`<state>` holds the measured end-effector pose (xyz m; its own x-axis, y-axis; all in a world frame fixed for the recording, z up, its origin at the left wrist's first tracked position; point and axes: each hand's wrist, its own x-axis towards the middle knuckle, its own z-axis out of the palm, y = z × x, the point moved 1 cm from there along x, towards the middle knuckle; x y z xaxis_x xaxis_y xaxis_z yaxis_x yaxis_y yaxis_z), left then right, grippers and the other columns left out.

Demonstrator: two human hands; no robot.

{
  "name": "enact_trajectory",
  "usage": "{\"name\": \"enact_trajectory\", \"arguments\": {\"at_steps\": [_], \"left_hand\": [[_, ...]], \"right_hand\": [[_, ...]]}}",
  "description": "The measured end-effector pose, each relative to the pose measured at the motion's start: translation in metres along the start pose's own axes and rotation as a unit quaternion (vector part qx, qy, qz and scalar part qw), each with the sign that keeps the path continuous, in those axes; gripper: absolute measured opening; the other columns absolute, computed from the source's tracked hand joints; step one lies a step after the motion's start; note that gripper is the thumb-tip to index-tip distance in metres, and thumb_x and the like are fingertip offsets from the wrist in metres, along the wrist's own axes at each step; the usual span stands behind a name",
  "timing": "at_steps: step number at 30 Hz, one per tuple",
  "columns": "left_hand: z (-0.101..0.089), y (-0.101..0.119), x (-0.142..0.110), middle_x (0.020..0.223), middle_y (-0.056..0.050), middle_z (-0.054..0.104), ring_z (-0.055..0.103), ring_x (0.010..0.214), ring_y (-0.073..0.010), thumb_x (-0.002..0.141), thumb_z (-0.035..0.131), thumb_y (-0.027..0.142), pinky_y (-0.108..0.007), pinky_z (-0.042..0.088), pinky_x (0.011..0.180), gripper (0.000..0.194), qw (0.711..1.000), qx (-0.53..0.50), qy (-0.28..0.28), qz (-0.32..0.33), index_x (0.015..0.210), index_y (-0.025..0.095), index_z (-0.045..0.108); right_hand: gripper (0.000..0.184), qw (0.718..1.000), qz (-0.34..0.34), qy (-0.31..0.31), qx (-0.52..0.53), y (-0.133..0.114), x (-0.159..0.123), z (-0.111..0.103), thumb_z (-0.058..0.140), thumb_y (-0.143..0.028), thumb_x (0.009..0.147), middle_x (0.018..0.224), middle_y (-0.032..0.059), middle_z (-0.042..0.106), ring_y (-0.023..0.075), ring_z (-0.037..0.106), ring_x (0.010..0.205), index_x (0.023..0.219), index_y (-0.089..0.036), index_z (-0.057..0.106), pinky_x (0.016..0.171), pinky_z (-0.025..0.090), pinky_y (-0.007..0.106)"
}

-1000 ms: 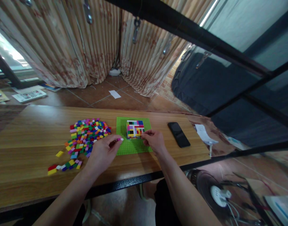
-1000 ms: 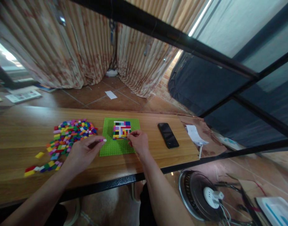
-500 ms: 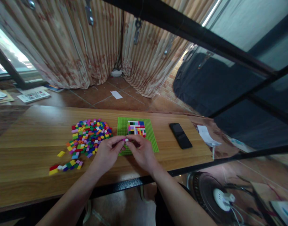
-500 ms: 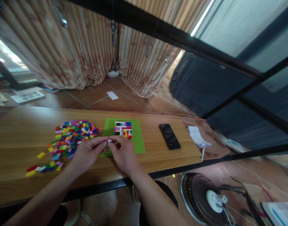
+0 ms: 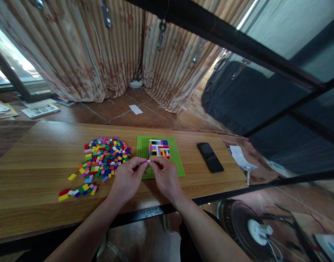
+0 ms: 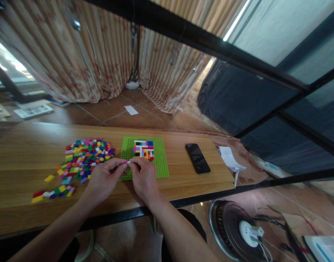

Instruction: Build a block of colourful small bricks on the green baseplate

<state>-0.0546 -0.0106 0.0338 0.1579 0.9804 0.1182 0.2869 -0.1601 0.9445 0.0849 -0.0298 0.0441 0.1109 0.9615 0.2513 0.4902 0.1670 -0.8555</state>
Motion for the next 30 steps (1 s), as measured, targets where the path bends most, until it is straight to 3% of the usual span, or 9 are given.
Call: {"name": "enact_trajectory", "arguments": {"at_steps": [5, 10, 17, 22, 30], "left_hand": [[0.003, 0.003, -0.005, 0.079, -0.003, 0.075, 0.067, 0.068, -0.0176, 0.086, 0.056, 0.035, -0.027, 0.052, 0.066, 0.022, 0.997, 0.054, 0.046, 0.015, 0.083, 0.019, 0.070], [0.006, 0.003, -0.006, 0.078, -0.003, 0.075, 0.067, 0.068, -0.0172, 0.086, 0.056, 0.035, -0.027, 0.052, 0.066, 0.023, 0.997, 0.043, 0.057, 0.009, 0.084, 0.018, 0.070], [0.002, 0.002, -0.003, 0.076, -0.003, 0.074, 0.068, 0.067, -0.0178, 0.085, 0.057, 0.038, -0.026, 0.051, 0.061, 0.024, 0.999, 0.024, 0.019, -0.009, 0.085, 0.018, 0.069], [-0.002, 0.005, -0.001, 0.076, -0.003, 0.075, 0.069, 0.069, -0.0184, 0.084, 0.058, 0.038, -0.027, 0.052, 0.063, 0.023, 0.999, 0.032, 0.022, -0.007, 0.082, 0.019, 0.070], [-0.001, 0.004, -0.002, 0.075, -0.003, 0.075, 0.068, 0.066, -0.0178, 0.082, 0.059, 0.037, -0.028, 0.054, 0.065, 0.020, 0.999, 0.036, 0.017, 0.003, 0.080, 0.020, 0.070]], "right_hand": [[0.014, 0.999, 0.009, 0.017, -0.032, -0.005, -0.002, 0.003, 0.058, -0.021, 0.089, 0.085, 0.0035, 0.074, 0.0171, 0.067, 0.080, 0.086, -0.022, 0.072, 0.075, 0.050, 0.029], [0.013, 0.998, 0.001, 0.035, -0.044, -0.007, -0.001, 0.001, 0.059, -0.023, 0.089, 0.086, 0.0044, 0.074, 0.0173, 0.067, 0.080, 0.087, -0.022, 0.072, 0.076, 0.050, 0.029], [0.017, 0.996, 0.050, 0.061, -0.051, 0.008, 0.013, -0.040, 0.059, -0.030, 0.087, 0.087, 0.0062, 0.074, 0.0182, 0.067, 0.076, 0.090, -0.019, 0.072, 0.070, 0.050, 0.028], [0.014, 0.982, 0.067, 0.044, -0.172, 0.019, 0.019, -0.067, 0.062, -0.028, 0.085, 0.078, 0.0048, 0.075, 0.0186, 0.066, 0.069, 0.083, -0.020, 0.074, 0.066, 0.047, 0.029], [0.012, 0.967, 0.063, 0.007, -0.248, 0.024, 0.019, -0.059, 0.062, -0.024, 0.086, 0.084, 0.0049, 0.076, 0.0193, 0.067, 0.072, 0.085, -0.022, 0.074, 0.068, 0.045, 0.030]]}}
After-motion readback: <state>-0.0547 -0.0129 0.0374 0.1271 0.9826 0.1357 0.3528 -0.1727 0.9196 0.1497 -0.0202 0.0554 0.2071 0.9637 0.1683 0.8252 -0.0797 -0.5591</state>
